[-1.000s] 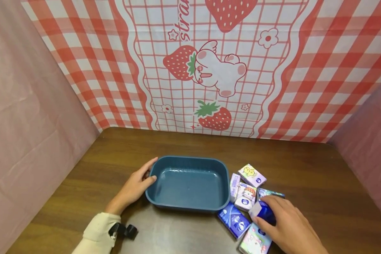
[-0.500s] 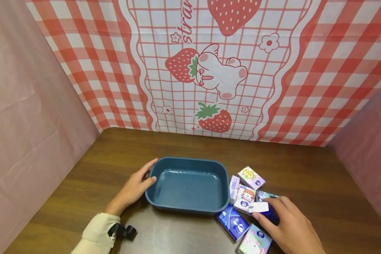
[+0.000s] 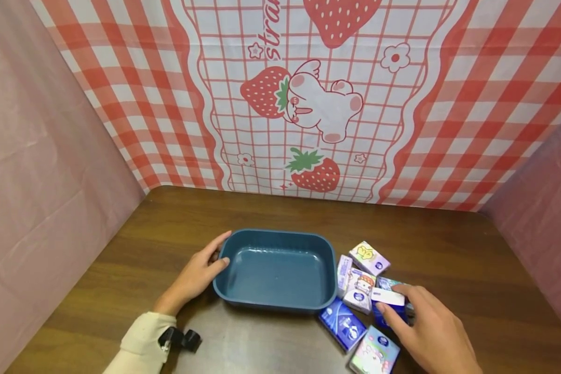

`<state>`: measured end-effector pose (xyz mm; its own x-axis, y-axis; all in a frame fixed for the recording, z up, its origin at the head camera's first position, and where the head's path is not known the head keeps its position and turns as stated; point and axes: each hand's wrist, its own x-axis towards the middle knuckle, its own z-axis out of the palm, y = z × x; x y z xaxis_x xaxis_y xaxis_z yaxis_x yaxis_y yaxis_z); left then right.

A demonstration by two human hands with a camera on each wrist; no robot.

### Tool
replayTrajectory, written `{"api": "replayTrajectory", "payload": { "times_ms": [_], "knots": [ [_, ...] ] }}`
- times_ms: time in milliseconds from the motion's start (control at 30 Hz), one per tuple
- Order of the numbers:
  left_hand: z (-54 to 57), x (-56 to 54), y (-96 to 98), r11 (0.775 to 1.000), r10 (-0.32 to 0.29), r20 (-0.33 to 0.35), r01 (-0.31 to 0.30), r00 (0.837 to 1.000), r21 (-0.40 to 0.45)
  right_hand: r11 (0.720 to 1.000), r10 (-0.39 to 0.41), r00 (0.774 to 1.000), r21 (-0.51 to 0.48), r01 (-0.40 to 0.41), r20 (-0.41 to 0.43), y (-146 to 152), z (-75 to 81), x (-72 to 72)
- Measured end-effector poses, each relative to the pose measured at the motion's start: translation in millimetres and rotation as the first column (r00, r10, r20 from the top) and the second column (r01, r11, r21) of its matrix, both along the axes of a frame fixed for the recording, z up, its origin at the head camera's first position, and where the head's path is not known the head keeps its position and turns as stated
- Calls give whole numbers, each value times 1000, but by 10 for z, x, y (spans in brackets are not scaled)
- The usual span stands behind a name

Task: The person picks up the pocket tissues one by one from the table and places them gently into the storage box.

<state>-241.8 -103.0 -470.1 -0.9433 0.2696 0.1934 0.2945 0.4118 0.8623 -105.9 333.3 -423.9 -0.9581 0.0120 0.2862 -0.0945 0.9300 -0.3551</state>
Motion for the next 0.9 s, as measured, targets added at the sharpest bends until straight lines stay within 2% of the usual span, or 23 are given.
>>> {"api": "replayTrajectory", "payload": {
  "times_ms": [167,400,700,900],
  "knots": [
    [7,10,-5,1000,1,-3,-1,1000,0,1000,-12,997,3,13,-79,11,6,10],
    [19,4,0,1000,0,0,0,1000,-6,998,-58,991,-15,56,-121,21,28,27],
    [33,-38,3,1000,-20,-11,20,1000,16,989,-142,985,-44,138,-102,47,64,21],
    [8,-26,-6,1000,-20,11,20,1000,11,989,-147,986,-48,143,-78,43,41,31]
  ]
}}
